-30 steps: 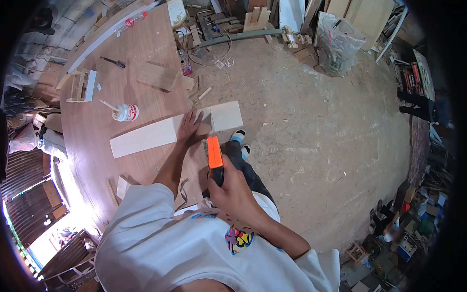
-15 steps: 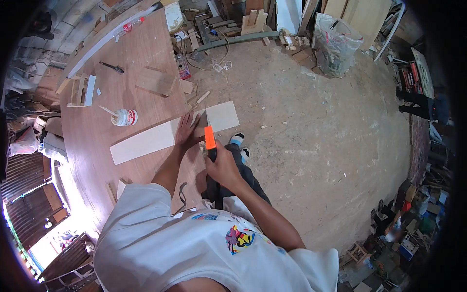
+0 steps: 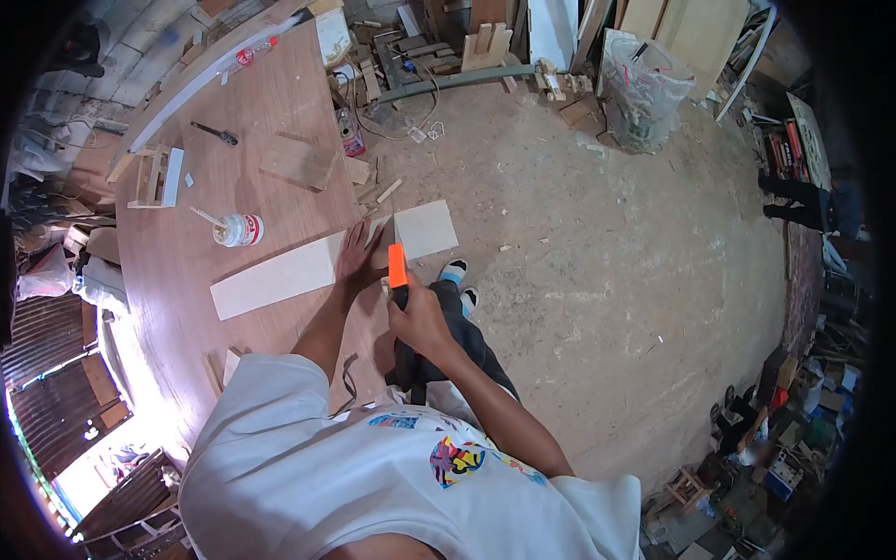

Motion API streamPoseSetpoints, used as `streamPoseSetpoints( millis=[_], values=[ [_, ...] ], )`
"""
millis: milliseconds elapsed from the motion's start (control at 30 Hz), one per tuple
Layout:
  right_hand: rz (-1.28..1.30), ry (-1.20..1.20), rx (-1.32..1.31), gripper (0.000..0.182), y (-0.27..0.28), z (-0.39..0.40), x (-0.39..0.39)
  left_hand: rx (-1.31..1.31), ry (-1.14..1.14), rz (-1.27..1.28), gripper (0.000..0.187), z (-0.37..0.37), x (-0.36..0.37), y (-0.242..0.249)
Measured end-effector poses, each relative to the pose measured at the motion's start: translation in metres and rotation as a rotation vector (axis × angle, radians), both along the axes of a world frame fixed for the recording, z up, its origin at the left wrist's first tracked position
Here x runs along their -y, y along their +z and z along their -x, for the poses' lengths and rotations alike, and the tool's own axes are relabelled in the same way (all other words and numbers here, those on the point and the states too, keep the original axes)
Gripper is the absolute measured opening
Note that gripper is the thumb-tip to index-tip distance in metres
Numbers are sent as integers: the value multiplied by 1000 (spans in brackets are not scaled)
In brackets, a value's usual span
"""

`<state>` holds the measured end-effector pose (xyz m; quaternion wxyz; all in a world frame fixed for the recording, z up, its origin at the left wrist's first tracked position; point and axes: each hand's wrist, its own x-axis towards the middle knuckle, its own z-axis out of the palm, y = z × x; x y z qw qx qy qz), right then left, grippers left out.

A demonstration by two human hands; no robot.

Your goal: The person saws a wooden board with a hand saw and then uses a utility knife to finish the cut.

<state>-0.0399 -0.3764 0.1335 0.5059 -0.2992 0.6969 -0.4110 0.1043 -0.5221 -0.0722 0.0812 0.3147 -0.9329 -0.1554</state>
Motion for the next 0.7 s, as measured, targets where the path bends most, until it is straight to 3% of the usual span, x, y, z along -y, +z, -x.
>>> streamPoseSetpoints(
  millis=[133, 200, 267, 367, 433, 567, 700],
  values=[
    [-75, 43, -5, 18, 18, 10, 1, 36, 21, -16, 107, -2, -2, -1],
    [71, 44, -83, 34, 49, 9, -22, 87, 25, -62, 106, -5, -9, 1],
    [111, 56, -99, 36, 61, 9, -31, 66, 5, -27, 105, -1, -1, 2],
    [178, 22, -116, 36, 37, 6, -27, 61, -4, -17, 104, -1, -1, 4],
    [64, 8, -38, 21, -8, 6, -6, 23, -4, -14, 104, -2, -1, 2],
    [80, 30, -102, 36, -31, 4, 5, -55, -5, 30, 105, -2, -2, -1],
    [104, 40, -75, 35, 50, 4, -34, 66, -4, -22, 105, -7, -9, 4]
  ],
)
